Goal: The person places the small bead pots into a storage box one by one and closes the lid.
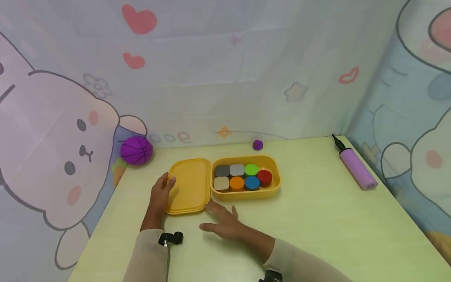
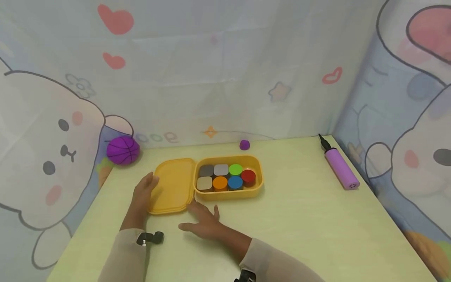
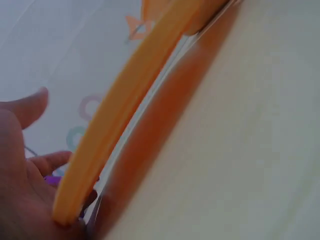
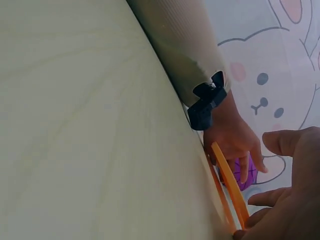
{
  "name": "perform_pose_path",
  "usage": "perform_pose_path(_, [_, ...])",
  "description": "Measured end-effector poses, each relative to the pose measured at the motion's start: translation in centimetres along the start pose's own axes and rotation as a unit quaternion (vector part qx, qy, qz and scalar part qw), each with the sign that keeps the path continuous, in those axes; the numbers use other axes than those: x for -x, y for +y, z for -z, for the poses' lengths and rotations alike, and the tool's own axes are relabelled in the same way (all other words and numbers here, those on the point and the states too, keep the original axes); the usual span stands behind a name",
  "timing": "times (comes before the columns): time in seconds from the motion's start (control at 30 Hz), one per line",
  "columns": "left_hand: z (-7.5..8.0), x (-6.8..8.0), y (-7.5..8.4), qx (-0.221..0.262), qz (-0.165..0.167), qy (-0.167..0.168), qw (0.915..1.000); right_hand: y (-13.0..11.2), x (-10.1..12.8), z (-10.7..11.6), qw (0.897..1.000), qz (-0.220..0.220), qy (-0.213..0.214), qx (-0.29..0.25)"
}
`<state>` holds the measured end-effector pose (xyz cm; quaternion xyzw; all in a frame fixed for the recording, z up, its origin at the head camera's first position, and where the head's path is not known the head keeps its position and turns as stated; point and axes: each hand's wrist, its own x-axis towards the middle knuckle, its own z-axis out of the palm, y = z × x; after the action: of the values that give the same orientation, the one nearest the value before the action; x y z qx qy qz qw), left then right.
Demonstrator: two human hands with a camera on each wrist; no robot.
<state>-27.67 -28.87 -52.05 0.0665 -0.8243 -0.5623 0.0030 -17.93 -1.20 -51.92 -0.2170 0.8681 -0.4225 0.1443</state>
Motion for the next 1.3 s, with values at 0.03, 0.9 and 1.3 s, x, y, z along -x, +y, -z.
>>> perform_pose_path(0.03, [0.4, 0.1, 0.1, 0.032, 0.001, 0.0, 0.9995, -0.1, -0.1, -0.1, 1.0, 0.003, -0.002, -0.008])
perform_pose_path(0.9, [-4.3, 3.8, 10.1, 0.212, -0.061, 0.003, 0.9753, -1.9, 0.2, 5.9, 0.953, 0.104, 0.072, -0.274])
perform_pose_path(1.3, [-12.2, 5.8, 12.2, 0.281, -0.076, 0.064, 0.9547, -0.6, 0.5, 9.6, 0.929, 0.094, 0.21, -0.29])
